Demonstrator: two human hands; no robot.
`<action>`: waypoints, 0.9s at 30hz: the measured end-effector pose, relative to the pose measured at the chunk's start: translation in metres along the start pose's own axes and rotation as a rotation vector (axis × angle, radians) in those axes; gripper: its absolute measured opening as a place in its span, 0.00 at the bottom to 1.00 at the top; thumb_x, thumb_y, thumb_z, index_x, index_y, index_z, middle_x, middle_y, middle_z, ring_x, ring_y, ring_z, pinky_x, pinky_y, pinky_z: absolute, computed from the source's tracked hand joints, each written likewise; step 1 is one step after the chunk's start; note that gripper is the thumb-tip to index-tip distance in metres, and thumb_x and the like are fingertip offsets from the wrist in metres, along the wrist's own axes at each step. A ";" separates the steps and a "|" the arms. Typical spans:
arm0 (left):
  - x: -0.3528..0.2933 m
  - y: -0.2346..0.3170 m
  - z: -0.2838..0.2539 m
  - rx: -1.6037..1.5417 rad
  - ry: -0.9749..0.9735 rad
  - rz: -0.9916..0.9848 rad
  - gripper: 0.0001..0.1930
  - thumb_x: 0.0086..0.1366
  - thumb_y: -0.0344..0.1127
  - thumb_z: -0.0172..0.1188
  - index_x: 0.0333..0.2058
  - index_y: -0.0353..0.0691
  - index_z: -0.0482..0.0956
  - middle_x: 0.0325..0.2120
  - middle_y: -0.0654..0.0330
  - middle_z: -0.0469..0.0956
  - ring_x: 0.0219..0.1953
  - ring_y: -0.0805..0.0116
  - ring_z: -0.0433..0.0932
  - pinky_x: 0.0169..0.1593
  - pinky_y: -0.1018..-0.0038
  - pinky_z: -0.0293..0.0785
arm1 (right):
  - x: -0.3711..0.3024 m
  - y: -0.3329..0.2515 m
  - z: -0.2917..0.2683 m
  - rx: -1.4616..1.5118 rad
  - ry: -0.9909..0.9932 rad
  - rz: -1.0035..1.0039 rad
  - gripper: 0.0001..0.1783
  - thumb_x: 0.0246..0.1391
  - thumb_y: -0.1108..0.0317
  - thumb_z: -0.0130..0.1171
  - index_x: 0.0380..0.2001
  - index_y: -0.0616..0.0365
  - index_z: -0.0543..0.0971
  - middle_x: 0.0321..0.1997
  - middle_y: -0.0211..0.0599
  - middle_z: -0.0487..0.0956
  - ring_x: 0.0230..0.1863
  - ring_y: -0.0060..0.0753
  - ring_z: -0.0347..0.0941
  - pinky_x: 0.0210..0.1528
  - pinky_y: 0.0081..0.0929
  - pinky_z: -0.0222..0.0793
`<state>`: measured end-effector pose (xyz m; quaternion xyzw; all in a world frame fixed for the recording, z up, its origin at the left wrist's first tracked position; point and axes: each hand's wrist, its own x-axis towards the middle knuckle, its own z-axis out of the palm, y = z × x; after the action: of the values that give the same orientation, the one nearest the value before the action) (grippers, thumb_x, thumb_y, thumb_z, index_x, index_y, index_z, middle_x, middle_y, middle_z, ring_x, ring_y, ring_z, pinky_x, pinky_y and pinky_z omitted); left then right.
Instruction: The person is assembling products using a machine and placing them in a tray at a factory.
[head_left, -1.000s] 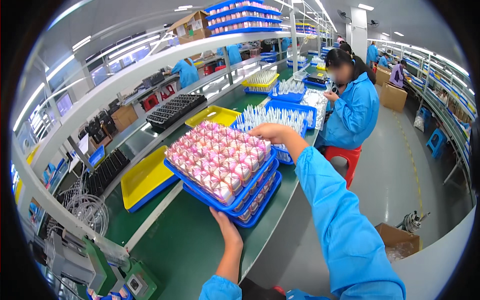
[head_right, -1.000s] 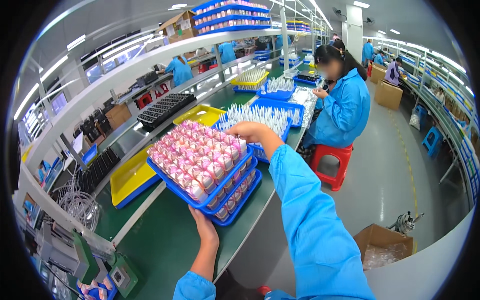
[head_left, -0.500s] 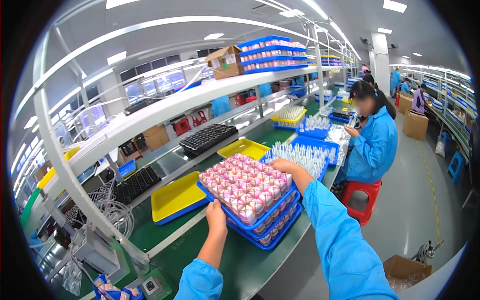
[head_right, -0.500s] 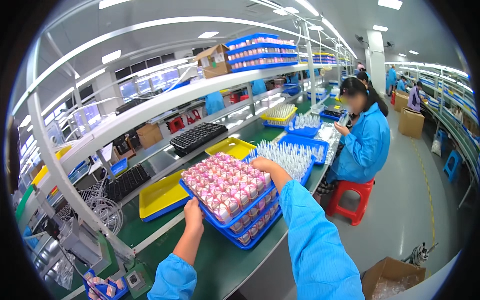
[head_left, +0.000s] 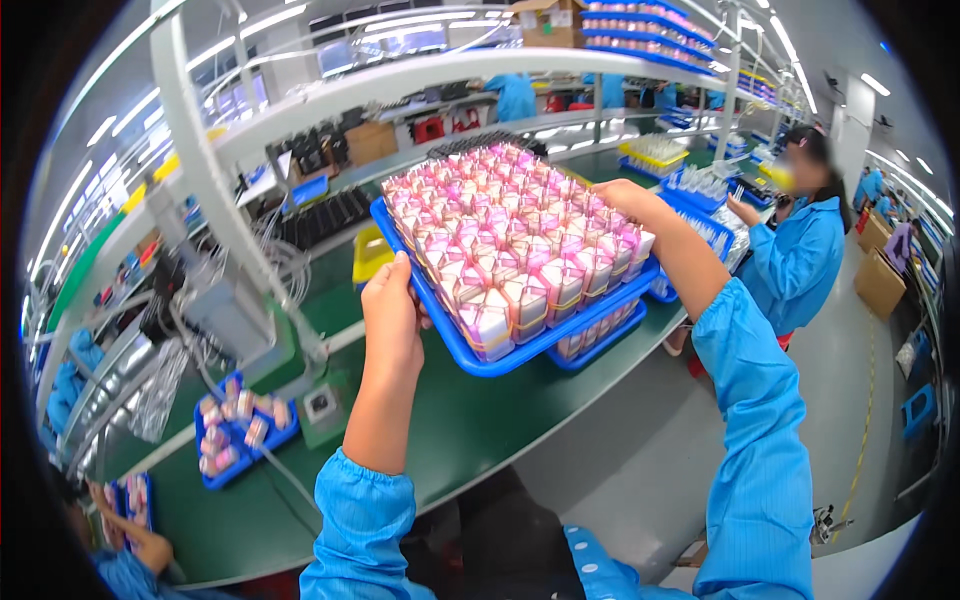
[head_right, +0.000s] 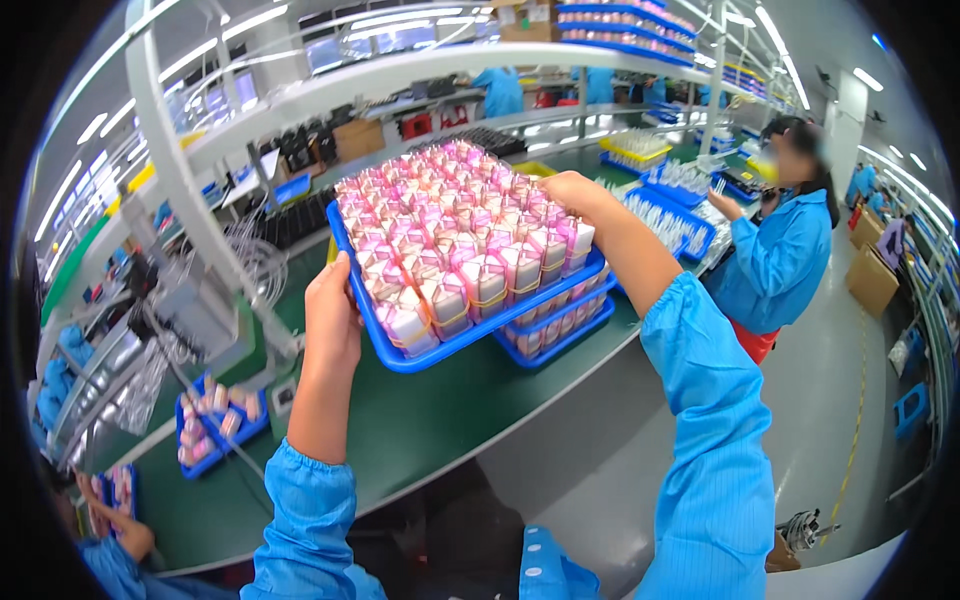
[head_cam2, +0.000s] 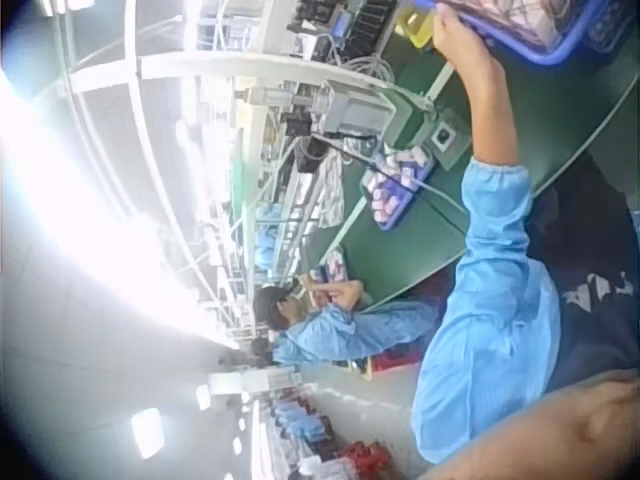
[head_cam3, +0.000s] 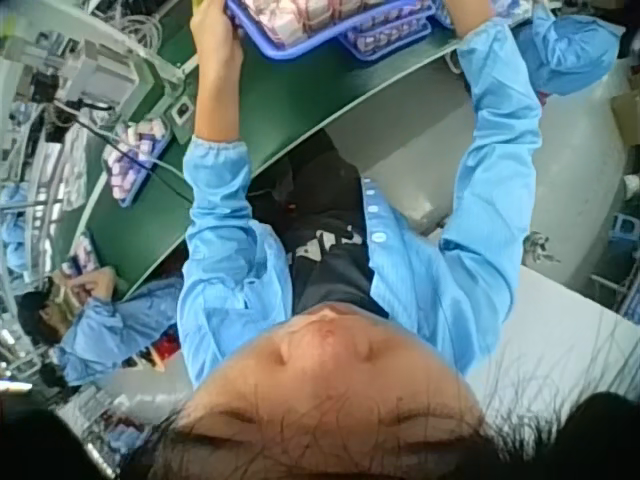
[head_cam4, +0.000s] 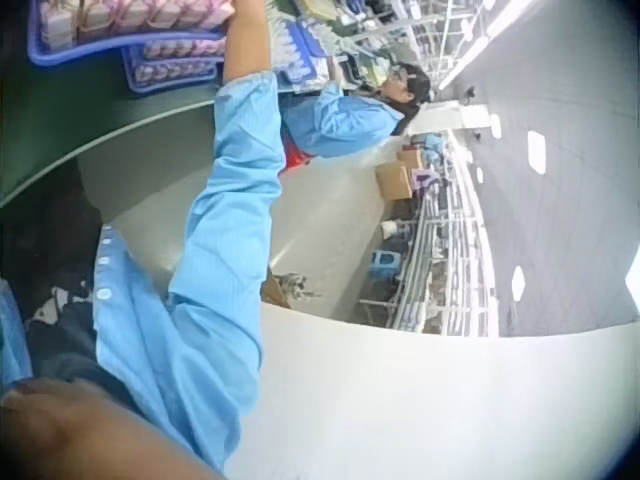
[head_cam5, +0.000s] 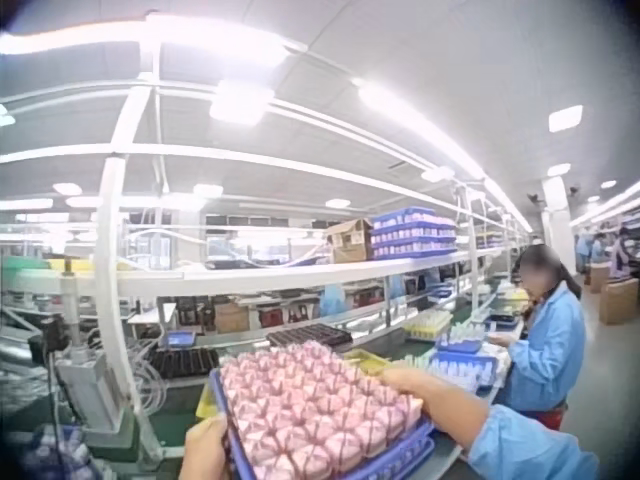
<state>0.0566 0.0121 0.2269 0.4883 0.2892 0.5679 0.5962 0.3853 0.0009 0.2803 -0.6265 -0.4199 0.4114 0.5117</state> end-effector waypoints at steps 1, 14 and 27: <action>-0.014 -0.002 -0.016 0.015 0.045 -0.008 0.17 0.76 0.44 0.46 0.26 0.45 0.69 0.15 0.70 0.67 0.13 0.81 0.63 0.17 0.81 0.56 | -0.008 0.010 0.016 0.007 0.019 0.016 0.14 0.61 0.70 0.56 0.45 0.66 0.82 0.41 0.37 0.84 0.39 0.26 0.80 0.43 0.30 0.76; -0.089 -0.133 -0.183 0.380 0.221 -0.427 0.08 0.70 0.32 0.47 0.33 0.39 0.75 0.22 0.64 0.74 0.19 0.74 0.70 0.21 0.76 0.67 | -0.002 0.250 0.166 -0.018 0.041 -0.036 0.11 0.57 0.71 0.60 0.37 0.69 0.84 0.33 0.38 0.84 0.34 0.27 0.76 0.39 0.30 0.72; -0.148 -0.136 -0.172 0.170 0.384 -0.296 0.27 0.72 0.31 0.48 0.66 0.25 0.57 0.49 0.50 0.73 0.47 0.65 0.75 0.54 0.67 0.73 | 0.024 0.265 0.208 0.338 0.152 0.079 0.11 0.62 0.72 0.52 0.42 0.66 0.79 0.36 0.36 0.81 0.35 0.27 0.74 0.39 0.28 0.71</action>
<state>-0.0725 -0.0701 0.0107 0.3723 0.5120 0.5303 0.5639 0.2236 0.0526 -0.0117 -0.5768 -0.2799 0.4474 0.6235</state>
